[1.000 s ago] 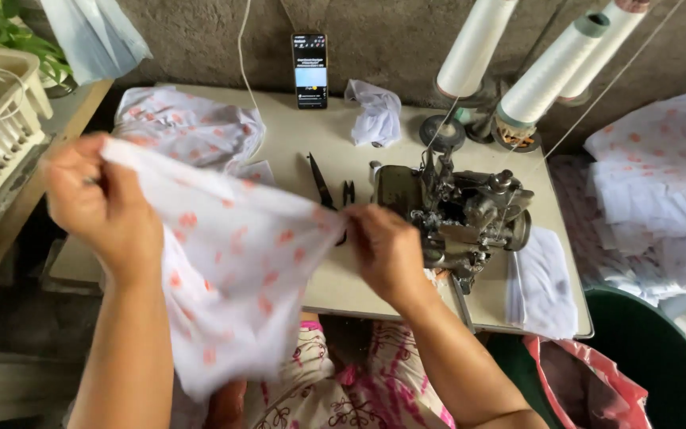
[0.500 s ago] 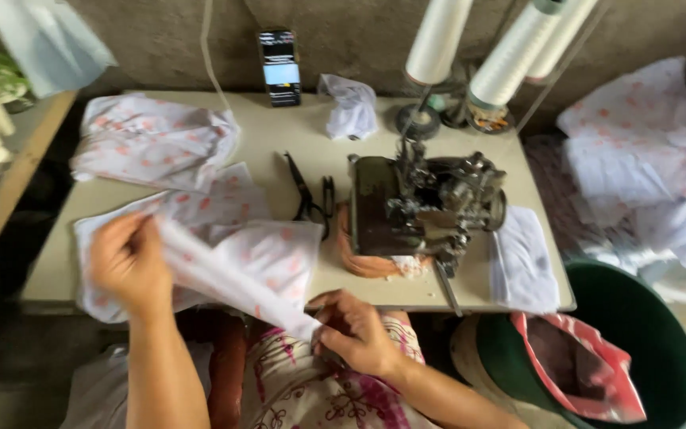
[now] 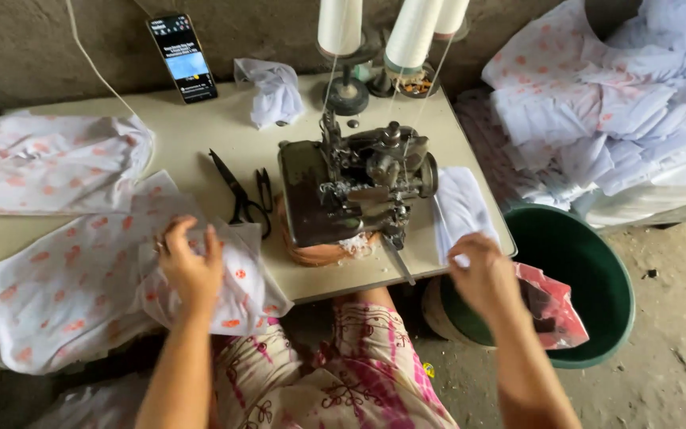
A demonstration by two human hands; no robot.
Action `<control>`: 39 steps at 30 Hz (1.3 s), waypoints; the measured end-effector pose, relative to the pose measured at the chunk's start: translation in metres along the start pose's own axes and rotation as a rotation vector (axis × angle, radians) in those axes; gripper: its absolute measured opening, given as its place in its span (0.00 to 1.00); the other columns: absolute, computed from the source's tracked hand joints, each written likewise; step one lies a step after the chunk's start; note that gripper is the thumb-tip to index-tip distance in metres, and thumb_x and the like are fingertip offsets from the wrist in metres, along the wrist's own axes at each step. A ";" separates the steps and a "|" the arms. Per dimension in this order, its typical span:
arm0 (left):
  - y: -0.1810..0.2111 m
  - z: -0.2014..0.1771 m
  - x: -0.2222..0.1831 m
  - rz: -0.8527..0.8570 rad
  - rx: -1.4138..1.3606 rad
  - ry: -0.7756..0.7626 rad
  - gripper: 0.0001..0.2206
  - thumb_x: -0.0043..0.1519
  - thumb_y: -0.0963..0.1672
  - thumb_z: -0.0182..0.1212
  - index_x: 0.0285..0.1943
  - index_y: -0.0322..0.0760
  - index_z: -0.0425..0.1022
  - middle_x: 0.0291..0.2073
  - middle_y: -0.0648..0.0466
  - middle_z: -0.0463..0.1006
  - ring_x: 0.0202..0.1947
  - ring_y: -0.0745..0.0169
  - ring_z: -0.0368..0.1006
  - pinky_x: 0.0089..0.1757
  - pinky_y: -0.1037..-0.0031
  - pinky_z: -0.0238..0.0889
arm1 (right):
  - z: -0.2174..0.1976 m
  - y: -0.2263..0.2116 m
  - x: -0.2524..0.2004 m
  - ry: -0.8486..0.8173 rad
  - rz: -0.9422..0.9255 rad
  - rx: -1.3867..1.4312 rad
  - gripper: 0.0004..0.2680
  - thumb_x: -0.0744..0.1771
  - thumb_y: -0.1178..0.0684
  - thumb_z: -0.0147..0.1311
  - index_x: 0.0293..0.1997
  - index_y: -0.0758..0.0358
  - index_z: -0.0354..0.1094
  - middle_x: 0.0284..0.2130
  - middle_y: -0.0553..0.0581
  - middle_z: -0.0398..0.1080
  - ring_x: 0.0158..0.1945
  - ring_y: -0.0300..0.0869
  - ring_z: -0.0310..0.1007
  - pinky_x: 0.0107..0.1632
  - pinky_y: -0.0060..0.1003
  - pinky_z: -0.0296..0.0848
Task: Trimming excess threads and edges from white fabric garment pieces using scissors at a sewing workstation.
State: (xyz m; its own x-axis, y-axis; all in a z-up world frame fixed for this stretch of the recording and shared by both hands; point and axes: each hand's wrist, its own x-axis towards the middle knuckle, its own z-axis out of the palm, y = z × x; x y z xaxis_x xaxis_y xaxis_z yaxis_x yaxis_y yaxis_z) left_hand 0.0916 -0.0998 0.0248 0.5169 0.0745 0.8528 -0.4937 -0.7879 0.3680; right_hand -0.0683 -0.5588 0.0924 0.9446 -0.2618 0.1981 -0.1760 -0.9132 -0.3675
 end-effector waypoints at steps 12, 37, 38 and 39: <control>0.316 0.096 -0.077 -0.158 -0.825 -0.551 0.04 0.58 0.43 0.68 0.39 0.46 0.79 0.26 0.56 0.80 0.29 0.54 0.79 0.32 0.70 0.73 | 0.014 0.076 0.055 -0.258 -0.074 -0.116 0.05 0.59 0.46 0.61 0.27 0.51 0.76 0.35 0.49 0.74 0.40 0.56 0.78 0.44 0.49 0.77; 0.352 0.184 -0.073 -0.868 -0.809 -0.880 0.07 0.61 0.46 0.64 0.44 0.44 0.76 0.38 0.50 0.84 0.46 0.50 0.80 0.48 0.58 0.73 | -0.016 0.069 0.053 -0.151 0.142 0.577 0.02 0.59 0.62 0.59 0.28 0.65 0.76 0.20 0.58 0.72 0.27 0.41 0.69 0.34 0.37 0.71; 0.351 0.183 -0.072 -0.870 -0.808 -0.876 0.07 0.61 0.46 0.64 0.44 0.44 0.76 0.38 0.50 0.84 0.46 0.50 0.80 0.48 0.58 0.73 | -0.015 0.071 0.053 -0.152 0.138 0.577 0.02 0.59 0.62 0.59 0.28 0.65 0.76 0.20 0.58 0.72 0.27 0.41 0.69 0.34 0.37 0.71; 0.351 0.182 -0.072 -0.886 -0.825 -0.898 0.06 0.62 0.46 0.62 0.44 0.46 0.75 0.37 0.53 0.83 0.45 0.53 0.80 0.47 0.60 0.73 | -0.014 0.072 0.054 -0.141 0.150 0.579 0.02 0.59 0.62 0.59 0.28 0.64 0.76 0.20 0.58 0.71 0.26 0.41 0.69 0.33 0.37 0.70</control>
State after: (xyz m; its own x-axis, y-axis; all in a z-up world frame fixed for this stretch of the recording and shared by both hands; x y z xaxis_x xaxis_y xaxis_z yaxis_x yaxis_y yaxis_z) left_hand 0.0085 -0.4933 0.0254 0.9432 -0.3003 -0.1420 0.1128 -0.1125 0.9872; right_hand -0.0339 -0.6436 0.0893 0.9557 -0.2943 -0.0012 -0.1678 -0.5415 -0.8238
